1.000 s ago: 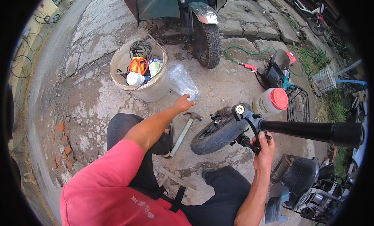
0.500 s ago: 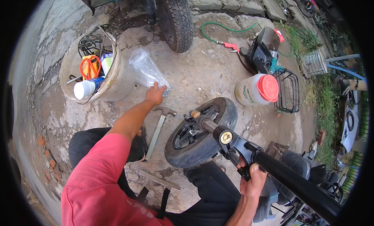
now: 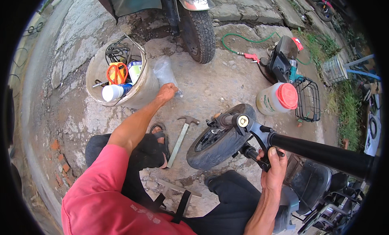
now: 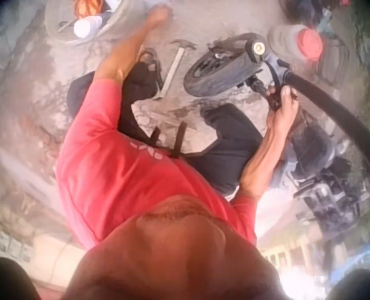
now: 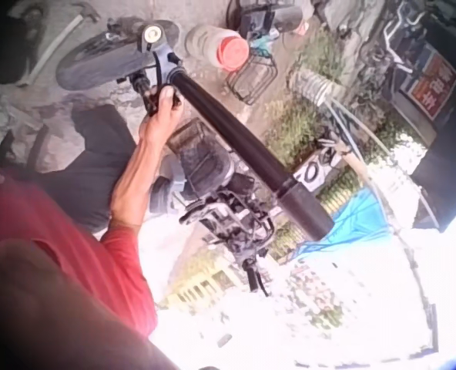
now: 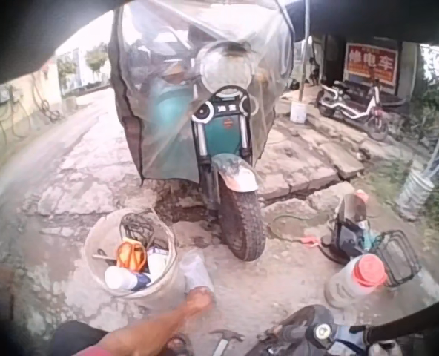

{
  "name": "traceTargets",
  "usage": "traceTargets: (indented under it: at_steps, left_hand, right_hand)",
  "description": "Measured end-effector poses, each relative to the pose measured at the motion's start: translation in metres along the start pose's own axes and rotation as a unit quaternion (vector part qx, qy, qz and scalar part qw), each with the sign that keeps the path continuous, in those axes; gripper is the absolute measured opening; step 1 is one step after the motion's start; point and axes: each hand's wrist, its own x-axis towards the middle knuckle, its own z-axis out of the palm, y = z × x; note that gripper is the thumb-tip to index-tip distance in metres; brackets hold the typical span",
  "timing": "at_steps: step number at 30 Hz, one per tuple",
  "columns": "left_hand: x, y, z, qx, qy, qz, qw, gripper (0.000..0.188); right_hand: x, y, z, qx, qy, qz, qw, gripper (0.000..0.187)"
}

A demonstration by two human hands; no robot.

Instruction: The person assembles a scooter front fork and wheel assembly. They insert the fork tube into the wheel hub, secure it with a bolt, and use a hammer to tap the components into place. The person then retrieves a hammer from a bucket and continues tightening the assembly.

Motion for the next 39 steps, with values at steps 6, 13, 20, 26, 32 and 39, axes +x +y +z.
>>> traceTargets:
  at_steps: [6, 13, 20, 26, 32, 39]
  left_hand:
    - [-0.051, 0.056, -0.070, -0.197, -0.049, -0.015, 0.979, 0.020]
    - [-0.093, 0.076, -0.077, -0.208, -0.058, -0.016, 0.976, 0.015]
    - [-0.156, 0.170, -0.041, -0.329, -0.200, 0.086, 0.919, 0.014]
    - [-0.161, 0.137, -0.038, -0.357, -0.159, -0.011, 0.920, 0.015]
    - [-0.149, 0.013, -0.005, -0.149, -0.007, -0.146, 0.978, 0.023]
    - [-0.098, -0.066, 0.019, 0.166, -0.059, -0.099, 0.979, 0.026]
  right_hand:
    - [0.004, 0.002, 0.009, 0.001, -0.004, 0.006, 1.000, 0.023]
    - [-0.010, 0.003, 0.007, -0.007, -0.008, 0.009, 1.000, 0.021]
    - [-0.012, 0.003, -0.009, -0.023, -0.019, 0.001, 1.000, 0.029]
    - [-0.013, 0.005, -0.019, 0.012, -0.012, -0.005, 1.000, 0.028]
    - [-0.019, 0.006, -0.035, 0.042, -0.016, 0.014, 0.999, 0.024]
    - [-0.018, 0.006, -0.039, 0.051, -0.005, 0.025, 0.998, 0.022]
